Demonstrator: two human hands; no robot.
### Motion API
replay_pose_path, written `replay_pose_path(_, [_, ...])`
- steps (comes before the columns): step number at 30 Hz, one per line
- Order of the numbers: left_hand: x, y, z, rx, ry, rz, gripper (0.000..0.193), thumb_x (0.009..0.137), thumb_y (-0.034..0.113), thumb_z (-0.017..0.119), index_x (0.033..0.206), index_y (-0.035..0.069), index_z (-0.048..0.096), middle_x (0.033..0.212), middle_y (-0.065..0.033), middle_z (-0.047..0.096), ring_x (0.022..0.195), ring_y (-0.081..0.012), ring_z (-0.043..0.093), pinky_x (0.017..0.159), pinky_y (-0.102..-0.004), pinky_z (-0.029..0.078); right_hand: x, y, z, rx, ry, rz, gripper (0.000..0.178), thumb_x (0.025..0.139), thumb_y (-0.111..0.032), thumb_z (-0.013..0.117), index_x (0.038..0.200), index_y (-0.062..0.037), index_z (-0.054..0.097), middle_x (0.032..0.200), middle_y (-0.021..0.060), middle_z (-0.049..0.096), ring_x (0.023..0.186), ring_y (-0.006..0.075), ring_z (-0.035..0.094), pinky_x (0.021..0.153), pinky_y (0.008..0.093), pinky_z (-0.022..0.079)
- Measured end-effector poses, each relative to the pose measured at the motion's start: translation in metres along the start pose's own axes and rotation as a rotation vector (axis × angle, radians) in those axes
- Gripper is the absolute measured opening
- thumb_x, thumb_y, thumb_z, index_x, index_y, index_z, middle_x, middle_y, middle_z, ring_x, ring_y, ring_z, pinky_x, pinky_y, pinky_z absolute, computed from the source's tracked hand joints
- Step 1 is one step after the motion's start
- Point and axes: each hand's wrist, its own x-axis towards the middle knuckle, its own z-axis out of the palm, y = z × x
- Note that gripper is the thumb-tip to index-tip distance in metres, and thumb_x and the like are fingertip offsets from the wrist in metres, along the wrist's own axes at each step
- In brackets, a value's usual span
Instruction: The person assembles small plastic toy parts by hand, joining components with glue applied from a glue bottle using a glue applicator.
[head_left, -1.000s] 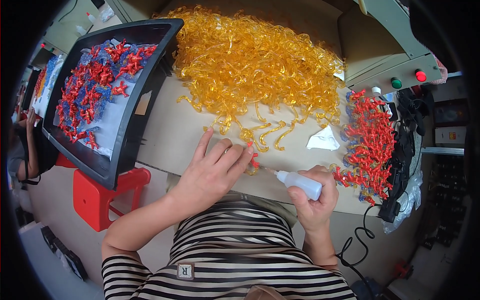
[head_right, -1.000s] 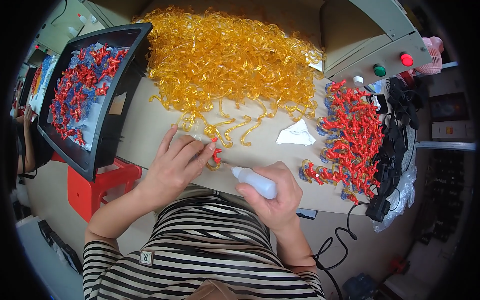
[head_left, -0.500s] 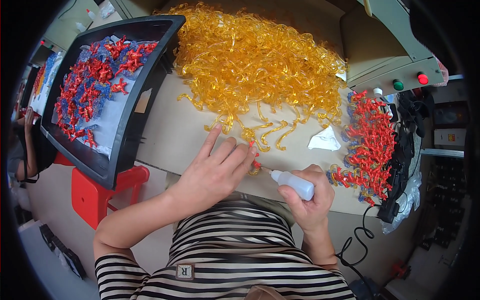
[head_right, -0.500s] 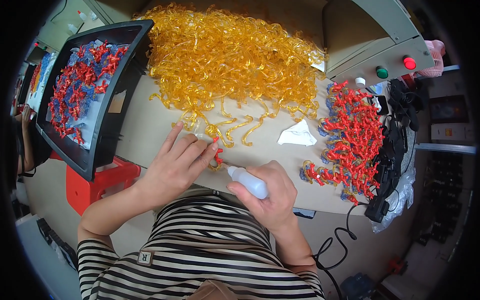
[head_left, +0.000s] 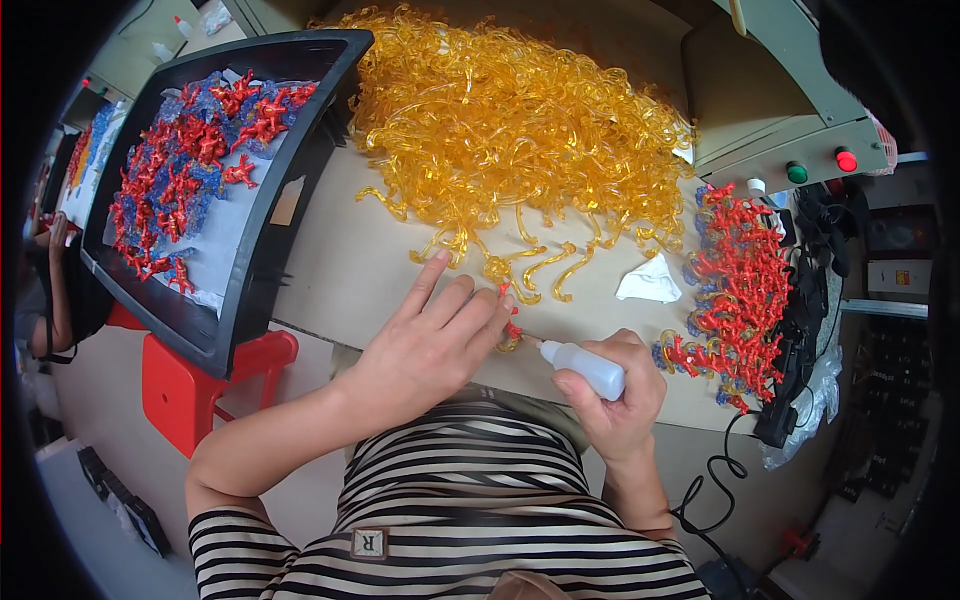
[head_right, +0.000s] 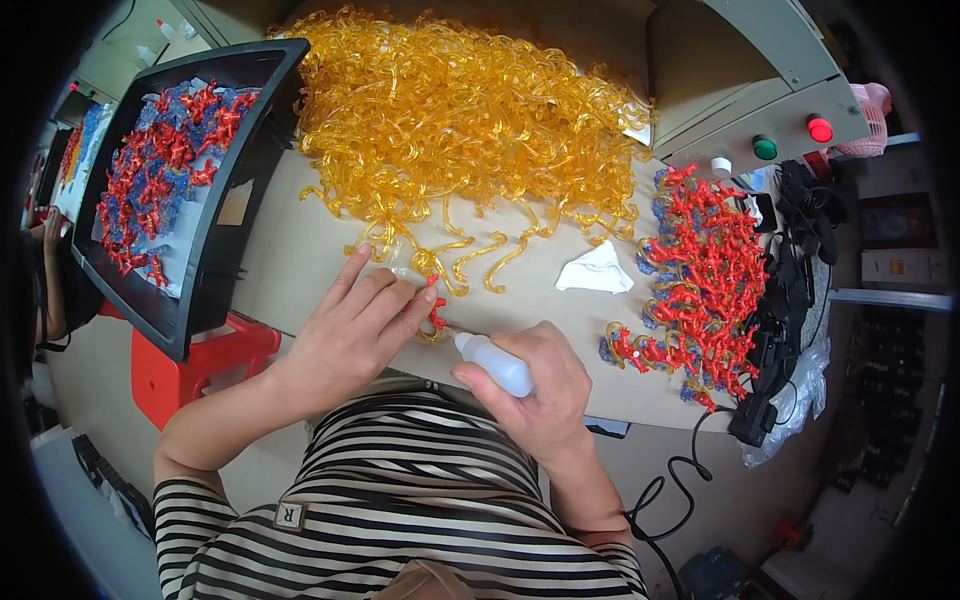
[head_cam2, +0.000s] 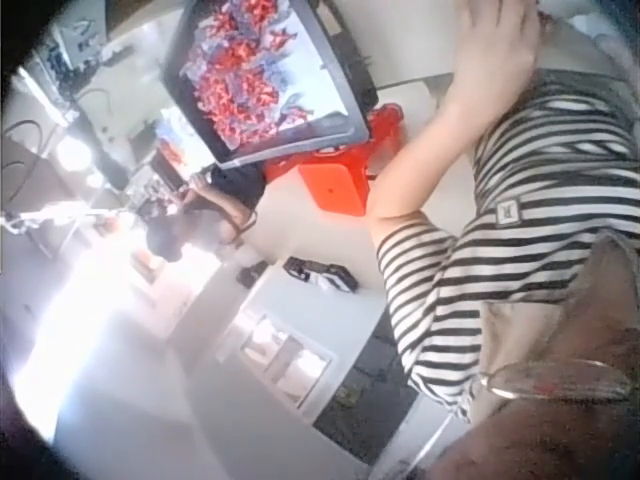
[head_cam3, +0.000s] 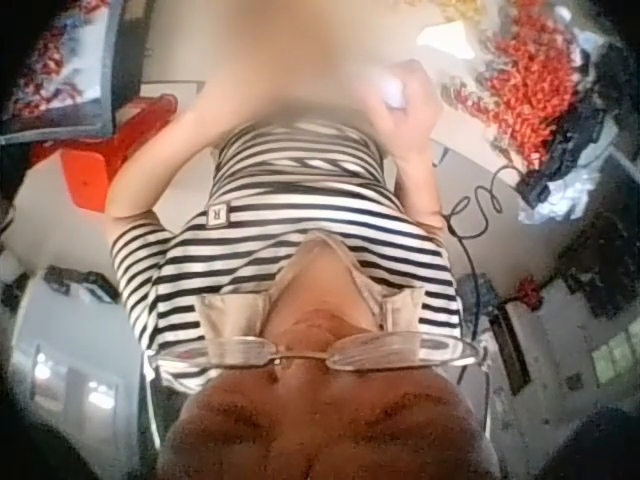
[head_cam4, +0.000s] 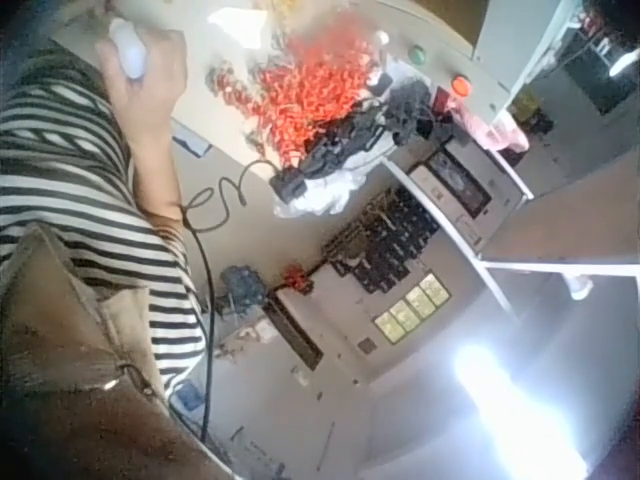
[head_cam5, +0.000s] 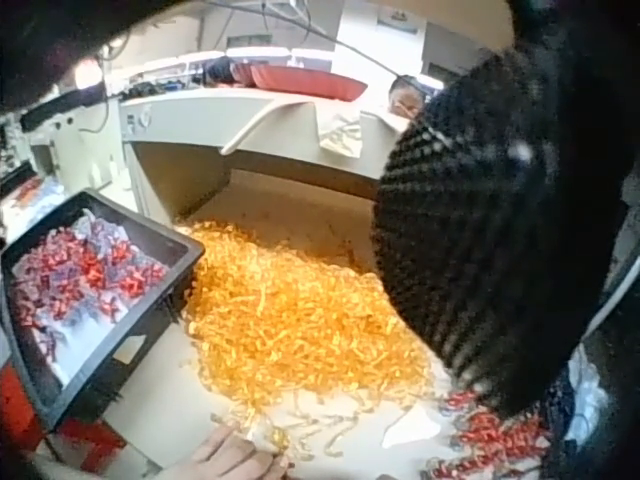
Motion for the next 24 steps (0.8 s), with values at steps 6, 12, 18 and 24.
replay_pose_path(6, [0.0002, -0.0003, 0.0006, -0.008, -0.001, 0.006, 0.046, 0.069, 0.005, 0.053, 0.115, -0.003, 0.049, 0.1, -0.0109, 0.047, 0.098, -0.0249, 0.048, 0.1, -0.0507, 0.027, 0.0002, 0.0009, 0.0009, -0.018, -0.002, -0.012, 0.032, 0.062, -0.018, 0.078, 0.08, -0.0018, 0.057, 0.068, 0.0093, 0.056, 0.055, 0.0215, 0.052, 0.049, 0.0285, 0.042])
replay_pose_path(12, [0.0004, -0.0001, -0.001, -0.005, -0.002, 0.009, 0.045, 0.07, 0.005, 0.052, 0.114, -0.003, 0.049, 0.099, -0.0111, 0.047, 0.097, -0.0248, 0.049, 0.1, -0.0504, 0.028, 0.0018, -0.001, 0.0012, -0.025, -0.017, -0.02, 0.032, 0.062, -0.018, 0.078, 0.081, -0.0021, 0.057, 0.068, 0.0092, 0.057, 0.055, 0.0216, 0.052, 0.049, 0.0285, 0.042])
replay_pose_path(18, [0.0004, -0.0012, -0.0001, -0.005, 0.009, 0.017, 0.044, 0.07, 0.006, 0.052, 0.113, -0.004, 0.05, 0.098, -0.0111, 0.047, 0.096, -0.0249, 0.049, 0.1, -0.0497, 0.029, 0.0011, -0.0004, 0.0012, -0.024, -0.015, -0.011, 0.032, 0.062, -0.018, 0.079, 0.081, -0.0023, 0.058, 0.067, 0.0089, 0.057, 0.055, 0.0217, 0.052, 0.049, 0.0286, 0.042])
replay_pose_path(24, [-0.0002, -0.0016, 0.0008, -0.019, 0.011, 0.02, 0.046, 0.069, 0.006, 0.054, 0.114, -0.003, 0.05, 0.099, -0.0112, 0.047, 0.097, -0.0253, 0.048, 0.1, -0.0493, 0.029, -0.0004, -0.0002, 0.0007, -0.029, -0.015, -0.004, 0.032, 0.062, -0.018, 0.078, 0.081, -0.0021, 0.058, 0.068, 0.0093, 0.057, 0.056, 0.0222, 0.053, 0.05, 0.0291, 0.043])
